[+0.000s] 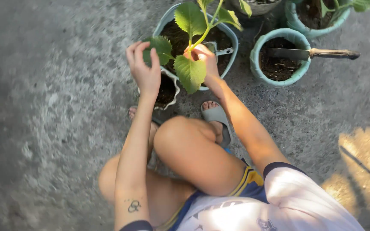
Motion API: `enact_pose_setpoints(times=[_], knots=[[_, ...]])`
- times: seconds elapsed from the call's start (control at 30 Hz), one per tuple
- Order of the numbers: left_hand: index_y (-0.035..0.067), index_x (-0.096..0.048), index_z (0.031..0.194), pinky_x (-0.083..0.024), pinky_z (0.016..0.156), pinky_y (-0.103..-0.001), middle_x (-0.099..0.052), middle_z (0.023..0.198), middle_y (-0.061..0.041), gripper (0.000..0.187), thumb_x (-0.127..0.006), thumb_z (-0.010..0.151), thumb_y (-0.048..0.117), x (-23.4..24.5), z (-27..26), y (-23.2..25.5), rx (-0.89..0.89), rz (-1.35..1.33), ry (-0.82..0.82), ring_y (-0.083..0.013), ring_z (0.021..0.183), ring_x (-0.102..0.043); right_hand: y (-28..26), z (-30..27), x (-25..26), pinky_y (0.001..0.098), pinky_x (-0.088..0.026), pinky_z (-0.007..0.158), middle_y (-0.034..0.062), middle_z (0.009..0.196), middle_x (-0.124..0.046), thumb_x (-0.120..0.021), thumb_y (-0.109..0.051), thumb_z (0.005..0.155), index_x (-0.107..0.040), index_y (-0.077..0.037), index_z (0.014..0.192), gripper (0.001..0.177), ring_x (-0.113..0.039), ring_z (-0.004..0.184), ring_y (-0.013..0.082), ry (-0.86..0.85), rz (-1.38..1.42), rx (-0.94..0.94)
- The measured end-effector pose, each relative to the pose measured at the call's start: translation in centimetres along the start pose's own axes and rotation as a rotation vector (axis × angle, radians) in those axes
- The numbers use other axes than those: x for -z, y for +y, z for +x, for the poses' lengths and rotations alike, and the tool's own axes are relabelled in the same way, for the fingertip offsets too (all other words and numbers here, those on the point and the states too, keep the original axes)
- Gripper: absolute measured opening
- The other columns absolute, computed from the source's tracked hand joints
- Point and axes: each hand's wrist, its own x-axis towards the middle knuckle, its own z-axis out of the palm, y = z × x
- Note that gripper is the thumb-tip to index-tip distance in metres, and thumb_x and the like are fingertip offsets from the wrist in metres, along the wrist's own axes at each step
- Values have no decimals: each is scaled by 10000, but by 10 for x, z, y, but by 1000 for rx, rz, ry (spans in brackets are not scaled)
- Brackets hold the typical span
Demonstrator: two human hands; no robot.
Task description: Transplanting a plant from one container to a pot with fresh soil.
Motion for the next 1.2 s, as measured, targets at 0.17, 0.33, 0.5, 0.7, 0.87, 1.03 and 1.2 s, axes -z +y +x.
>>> enact_pose_setpoints(times=[0.17,0.33,0.5,0.7,0.87,1.03,1.2], knots=[[37,-681,935,-496,912,-419,-631,1011,-85,150,-753,998,152,40,-6,9,-149,15,101,-302,1027,-613,-12,-19,1,383,-534,754,128,962,-668,-728,-161,965,-698,-26,1036,156,-668,873,289,-73,-263,350],[9,-660,815,-515,871,-419,-649,902,-84,381,-797,1024,297,52,-23,1,44,183,2,-282,943,-655,-52,-35,-1,405,-541,783,149,992,-695,-720,-152,958,-700,-15,1048,165,-696,917,334,-125,-286,382],[-12,-614,1297,-510,829,-456,-615,1176,-174,592,-799,783,216,56,-37,6,-15,64,18,-337,1022,-646,-51,-45,3,406,-511,782,165,975,-685,-719,-162,942,-695,-6,1050,191,-660,899,337,-173,-295,259],[103,-771,1058,-547,871,-421,-705,991,-100,183,-770,907,208,82,-38,-4,-43,128,-274,-285,988,-697,-21,-42,6,434,-510,764,163,983,-665,-719,-175,947,-707,-27,1049,181,-654,895,344,-236,-390,367],[77,-774,1020,-585,777,-383,-779,923,-82,199,-767,918,248,58,-46,0,23,-6,-213,-238,865,-765,-36,-50,-1,453,-506,752,156,992,-647,-725,-174,979,-694,-35,1060,164,-648,907,382,-243,-395,435],[88,-796,1033,-595,732,-371,-803,879,-79,261,-793,868,291,45,-36,-6,52,21,-139,-224,800,-780,-33,-39,-26,452,-508,726,138,989,-647,-714,-172,984,-678,-43,1026,141,-653,889,376,-249,-375,452],[92,-798,1035,-618,753,-316,-812,882,-44,294,-808,844,315,32,-39,-41,201,-116,-214,-158,812,-796,-28,-41,-39,421,-517,704,116,952,-669,-735,-167,984,-705,-43,1010,129,-672,843,313,-316,-402,374]])
